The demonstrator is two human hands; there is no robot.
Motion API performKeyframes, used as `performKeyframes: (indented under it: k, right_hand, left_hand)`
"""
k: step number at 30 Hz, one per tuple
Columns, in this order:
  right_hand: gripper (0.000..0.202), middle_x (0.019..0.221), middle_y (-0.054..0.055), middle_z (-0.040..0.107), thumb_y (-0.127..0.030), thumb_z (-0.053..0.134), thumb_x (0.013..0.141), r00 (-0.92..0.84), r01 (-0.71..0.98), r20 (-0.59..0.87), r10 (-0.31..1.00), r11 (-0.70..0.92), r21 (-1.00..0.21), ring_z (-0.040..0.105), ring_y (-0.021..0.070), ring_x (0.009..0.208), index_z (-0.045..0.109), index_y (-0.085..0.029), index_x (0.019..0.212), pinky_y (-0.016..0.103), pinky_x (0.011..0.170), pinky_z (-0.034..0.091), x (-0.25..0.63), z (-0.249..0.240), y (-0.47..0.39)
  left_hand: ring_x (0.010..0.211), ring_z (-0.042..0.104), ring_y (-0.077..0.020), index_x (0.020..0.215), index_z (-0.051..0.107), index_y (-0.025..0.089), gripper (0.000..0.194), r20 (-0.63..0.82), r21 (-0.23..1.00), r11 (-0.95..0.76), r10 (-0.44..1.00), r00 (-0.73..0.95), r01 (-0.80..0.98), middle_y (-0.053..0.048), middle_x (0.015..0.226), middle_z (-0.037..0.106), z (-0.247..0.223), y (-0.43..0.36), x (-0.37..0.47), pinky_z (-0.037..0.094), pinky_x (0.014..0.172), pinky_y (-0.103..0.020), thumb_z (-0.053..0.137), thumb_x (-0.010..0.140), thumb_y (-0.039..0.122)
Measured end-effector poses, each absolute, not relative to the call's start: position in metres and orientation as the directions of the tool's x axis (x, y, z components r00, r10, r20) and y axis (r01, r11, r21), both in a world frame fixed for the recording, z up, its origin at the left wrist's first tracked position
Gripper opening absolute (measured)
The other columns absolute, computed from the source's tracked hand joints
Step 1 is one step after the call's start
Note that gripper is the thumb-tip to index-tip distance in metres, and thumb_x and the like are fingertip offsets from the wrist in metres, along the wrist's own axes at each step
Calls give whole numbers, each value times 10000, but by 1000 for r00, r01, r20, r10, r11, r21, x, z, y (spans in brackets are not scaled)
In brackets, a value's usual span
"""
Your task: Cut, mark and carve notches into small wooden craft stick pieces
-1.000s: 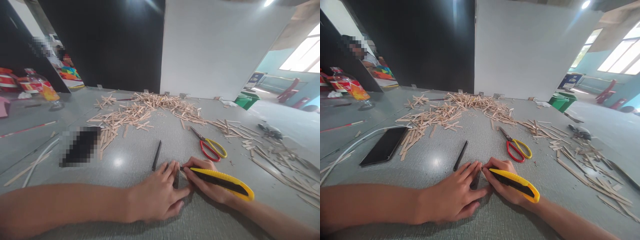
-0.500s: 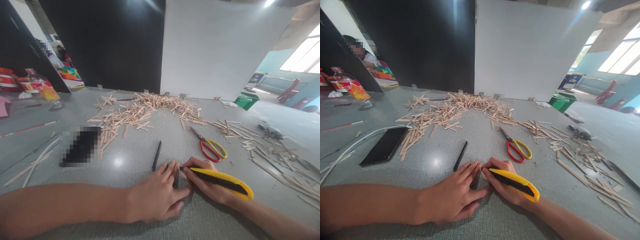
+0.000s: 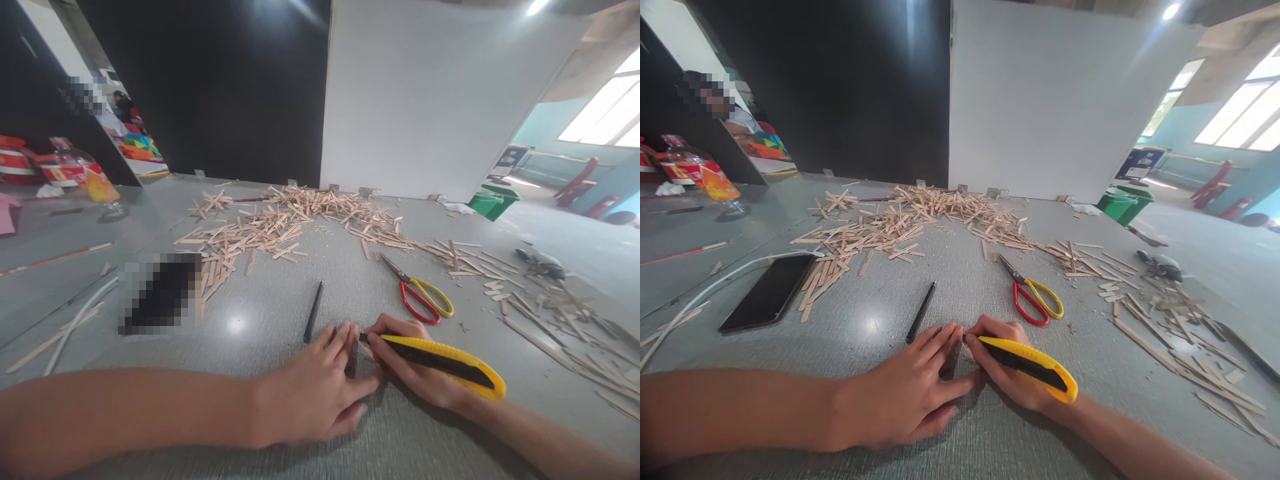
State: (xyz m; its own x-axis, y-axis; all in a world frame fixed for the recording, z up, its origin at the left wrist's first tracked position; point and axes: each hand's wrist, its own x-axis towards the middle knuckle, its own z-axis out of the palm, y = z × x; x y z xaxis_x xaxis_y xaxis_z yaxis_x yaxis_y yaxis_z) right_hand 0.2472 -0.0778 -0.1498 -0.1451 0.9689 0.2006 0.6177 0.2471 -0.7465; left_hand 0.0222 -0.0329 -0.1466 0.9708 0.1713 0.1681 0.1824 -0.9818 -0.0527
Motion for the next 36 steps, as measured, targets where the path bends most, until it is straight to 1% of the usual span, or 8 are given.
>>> performKeyframes:
  k: [5, 9, 13, 16, 22, 28, 33, 36]
  right_hand:
    - [386, 705, -20, 537, -482, 455, 1067, -162, 576, 139, 977, 208, -790, 497, 175, 658, 511, -244, 767, 330, 604, 385, 246, -145, -78]
    - [399, 694, -27, 508, -478, 445, 1071, -168, 595, 134, 977, 208, -776, 486, 172, 652, 488, -244, 751, 332, 612, 392, 246, -144, -79]
    - [394, 698, -19, 526, -460, 428, 1077, -159, 638, 169, 973, 232, -735, 502, 186, 665, 490, -246, 752, 364, 676, 408, 246, -146, -80]
    - [389, 693, -12, 543, -460, 428, 1072, -156, 655, 181, 971, 239, -717, 516, 197, 668, 487, -248, 751, 383, 704, 417, 245, -147, -80]
    - [411, 654, -20, 510, -471, 423, 1063, -142, 669, 199, 970, 242, -703, 493, 192, 631, 462, -251, 718, 380, 691, 411, 245, -148, -79]
    - [427, 620, -23, 475, -476, 446, 1046, -108, 621, 186, 977, 212, -755, 463, 183, 598, 441, -255, 680, 352, 609, 365, 242, -149, -79]
    - [403, 618, -16, 541, -475, 474, 1048, -57, 572, 186, 981, 185, -799, 482, 171, 577, 515, -247, 718, 331, 571, 361, 245, -149, -81]
    - [377, 667, -4, 595, -480, 506, 1038, -75, 558, 172, 982, 184, -809, 515, 172, 617, 574, -237, 757, 328, 607, 391, 245, -149, -80]
  left_hand:
    - [1418, 490, -450, 1511, 495, 222, 533, 146, -9, -979, 201, 969, 205, -254, 1526, 521, -147, -35, 23, 400, 1097, -603, 492, 1045, 480]
    - [1426, 474, -472, 1525, 477, 226, 543, 129, 13, -978, 210, 969, 210, -271, 1531, 505, -146, -35, 24, 396, 1088, -623, 474, 1048, 484]
    - [1405, 493, -486, 1498, 508, 228, 543, 129, -3, -978, 208, 970, 210, -280, 1502, 533, -144, -34, 24, 423, 1054, -630, 444, 1054, 534]
    - [1403, 500, -479, 1514, 488, 233, 584, 143, -21, -978, 204, 969, 209, -282, 1490, 544, -144, -33, 24, 440, 1048, -612, 429, 1049, 581]
    - [1387, 528, -461, 1506, 490, 244, 571, 150, -43, -978, 196, 969, 204, -270, 1474, 564, -143, -32, 23, 454, 1050, -587, 444, 1045, 577]
    - [1378, 531, -472, 1537, 467, 214, 596, 156, -68, -978, 185, 970, 197, -290, 1455, 573, -143, -33, 23, 448, 1041, -590, 462, 1043, 546]
    - [1365, 549, -460, 1558, 438, 179, 626, 163, -99, -976, 178, 970, 195, -294, 1421, 602, -143, -33, 24, 440, 1052, -572, 443, 1048, 541]
    - [1363, 549, -465, 1529, 474, 176, 596, 150, -117, -974, 178, 973, 196, -298, 1408, 611, -143, -33, 24, 446, 1046, -561, 416, 1057, 534]
